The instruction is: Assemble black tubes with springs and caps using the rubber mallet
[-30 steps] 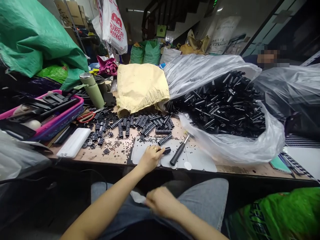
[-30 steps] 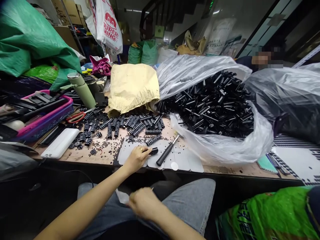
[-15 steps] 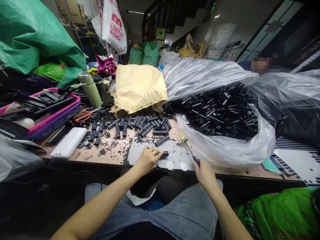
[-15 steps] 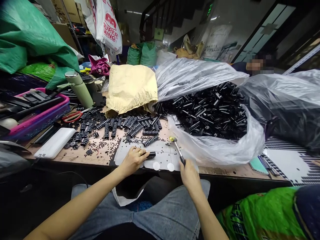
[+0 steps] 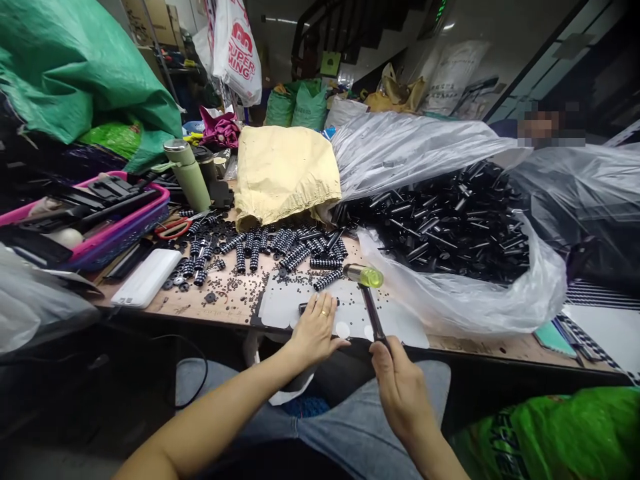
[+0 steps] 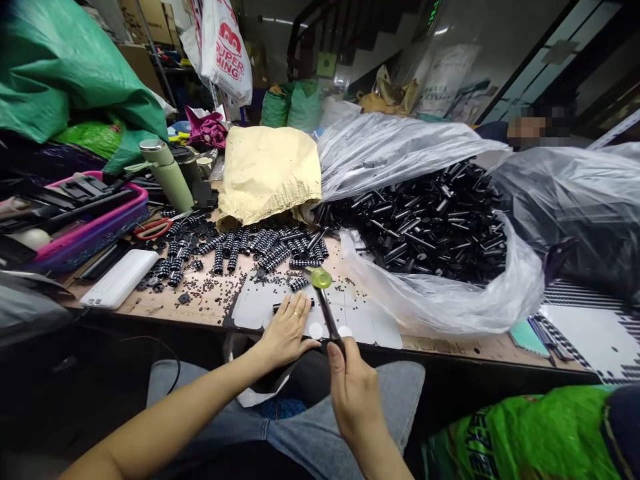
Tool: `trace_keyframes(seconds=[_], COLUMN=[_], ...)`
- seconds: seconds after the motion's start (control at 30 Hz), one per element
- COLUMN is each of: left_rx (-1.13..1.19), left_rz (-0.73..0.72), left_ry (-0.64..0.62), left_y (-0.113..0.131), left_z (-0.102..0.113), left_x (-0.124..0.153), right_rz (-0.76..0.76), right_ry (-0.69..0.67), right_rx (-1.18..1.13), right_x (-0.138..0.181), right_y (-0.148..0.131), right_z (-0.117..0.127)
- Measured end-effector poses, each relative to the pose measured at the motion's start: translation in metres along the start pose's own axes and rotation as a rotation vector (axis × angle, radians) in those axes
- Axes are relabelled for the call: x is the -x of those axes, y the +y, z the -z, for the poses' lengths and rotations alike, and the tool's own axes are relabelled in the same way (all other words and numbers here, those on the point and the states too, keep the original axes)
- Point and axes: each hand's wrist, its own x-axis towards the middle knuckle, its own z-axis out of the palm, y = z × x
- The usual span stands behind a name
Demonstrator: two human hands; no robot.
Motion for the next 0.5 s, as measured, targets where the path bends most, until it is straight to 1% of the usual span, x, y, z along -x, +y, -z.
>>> trace_keyframes(seconds=[0.03, 0.1, 0.17, 0.23, 0.3, 0.4, 0.43, 0.47, 0.5], left_rx=[0.004, 0.007, 0.004, 0.017, 0.056, 0.116, 0.132, 0.151, 0.171], left_rz=[-0.001, -0.007, -0.002, -0.007, 0.008, 0.118, 0.127, 0.092, 0.025], left_ry=[-0.012, -0.039, -0.046, -0.029, -0.001, 0.025, 0.036, 0.046, 0.05], left_y=[0.003, 0.005, 0.004, 0.0, -0.003, -0.003, -0.001, 0.002, 0.005], left_z=[-0.002, -0.007, -0.013, -0.016, -0.014, -0.005, -0.001, 0.001, 0.001], left_x=[0.0, 0.0, -0.001, -0.004, -0.011, -0.017, -0.016, -0.012, -0.005], right_rz=[0.044, 0.094, 0.103, 0.098, 0.058, -0.061, -0.081, -0.089, -0.066], right_ry=[-0.009, -0.1, -0.224, -0.303, -0.277, -0.14, -0.107, -0.06, 0.002], right_rx=[-0.006, 0.076, 0.195, 0.251, 0.273, 0.329, 0.34, 0.357, 0.359], right_x=[0.002, 0.006, 0.009, 0.003, -0.013, -0.055, -0.068, -0.079, -0.087], right_y=[-0.006, -0.012, -0.01, -0.003, 0.006, 0.019, 0.023, 0.026, 0.029], right_z=[-0.005, -0.02, -0.037, -0.045, -0.041, -0.022, -0.016, -0.011, -0.007])
